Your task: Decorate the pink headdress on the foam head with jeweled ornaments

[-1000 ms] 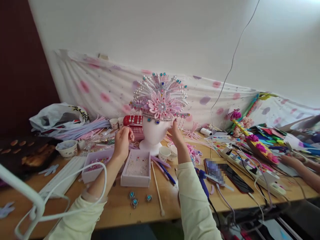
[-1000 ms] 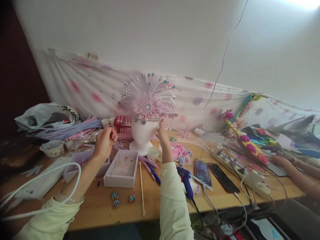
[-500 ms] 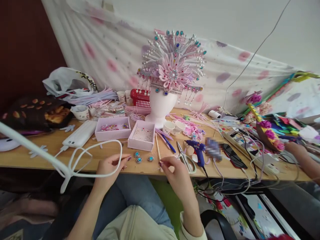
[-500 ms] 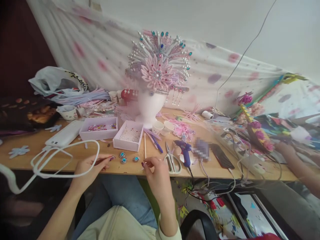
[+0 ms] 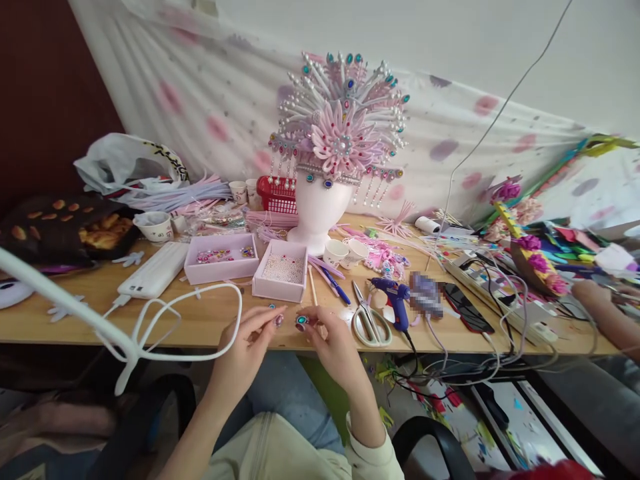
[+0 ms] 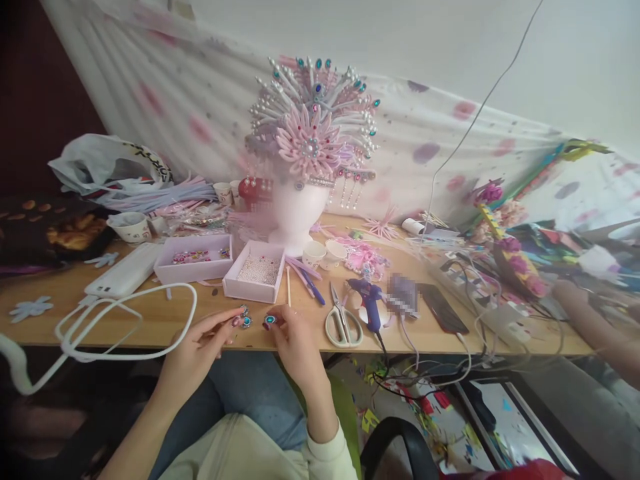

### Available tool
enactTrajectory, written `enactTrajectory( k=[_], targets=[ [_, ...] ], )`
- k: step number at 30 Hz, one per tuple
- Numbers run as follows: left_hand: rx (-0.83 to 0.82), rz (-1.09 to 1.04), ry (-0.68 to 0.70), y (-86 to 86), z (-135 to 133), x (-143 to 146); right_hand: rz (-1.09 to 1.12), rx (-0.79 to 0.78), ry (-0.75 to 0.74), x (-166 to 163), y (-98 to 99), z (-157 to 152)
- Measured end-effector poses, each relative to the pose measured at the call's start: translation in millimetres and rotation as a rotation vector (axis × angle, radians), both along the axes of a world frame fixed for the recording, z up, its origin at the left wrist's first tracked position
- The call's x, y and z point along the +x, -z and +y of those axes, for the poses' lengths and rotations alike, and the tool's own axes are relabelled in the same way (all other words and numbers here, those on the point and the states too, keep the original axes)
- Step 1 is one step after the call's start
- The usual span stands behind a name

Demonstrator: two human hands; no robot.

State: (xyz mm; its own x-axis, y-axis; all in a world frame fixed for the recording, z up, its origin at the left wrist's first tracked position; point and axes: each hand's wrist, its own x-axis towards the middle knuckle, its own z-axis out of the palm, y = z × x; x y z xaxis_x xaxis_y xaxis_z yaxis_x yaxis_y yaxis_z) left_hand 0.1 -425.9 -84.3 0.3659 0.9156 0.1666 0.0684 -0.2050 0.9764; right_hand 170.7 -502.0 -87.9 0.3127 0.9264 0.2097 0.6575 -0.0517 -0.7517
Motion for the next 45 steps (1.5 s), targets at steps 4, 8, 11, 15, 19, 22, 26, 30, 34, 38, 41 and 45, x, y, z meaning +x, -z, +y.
enactTrajectory(
  k=[4, 8, 11, 15, 19, 22, 26, 30, 34, 38, 41, 45],
  targets=[
    [-0.157, -0.141, 0.157, -15.1, -0.4, 17.4, 0.256, 0.209, -0.167, -1.7, -19.1, -11.9],
    [-0.46, -0.274, 0.266, -23.6, 0.2, 23.6, 0.444, 0.254, -0.173, 1.4, -28.1, -15.4],
    [-0.578, -0.314, 0.309, -25.0, -0.8, 22.7, 0.553, 0.284, -0.117, 2.6, -25.5, -13.1],
    [-0.711, -0.405, 0.293, -25.7, -4.3, 26.2, 0.547, 0.312, -0.016, 2.1, -21.5, -16.2],
    [-0.842, -0.544, 0.165, -25.6, -6.0, 33.0, 0.344, 0.278, 0.283, 18.1, -17.9, -42.1],
    [-0.899, -0.608, 0.131, -24.7, -5.5, 35.9, 0.085, 0.194, 0.63, 44.3, -10.8, -66.4],
    [-0.926, -0.645, 0.12, -21.9, -3.8, 37.8, -0.206, 0.135, 0.956, 81.6, 4.8, -76.9],
    [-0.891, -0.622, 0.128, -20.1, -4.2, 38.6, -0.284, 0.079, 0.927, 108.9, 18.1, -60.3],
    [-0.858, -0.62, 0.111, -21.3, -6.7, 38.0, -0.292, -0.081, 0.896, 127.5, 19.6, -39.8],
    [-0.76, -0.606, 0.132, -18.1, -5.3, 36.2, -0.249, -0.109, 0.894, 133.5, 8.0, -34.4],
    [-0.676, -0.563, 0.125, -13.7, -2.1, 36.3, -0.021, 0.093, 0.855, 122.0, -6.0, -41.9],
    [-0.628, -0.55, 0.125, -9.3, 0.2, 41.3, 0.466, 0.263, 0.581, 85.4, -22.8, -54.3]
  ],
)
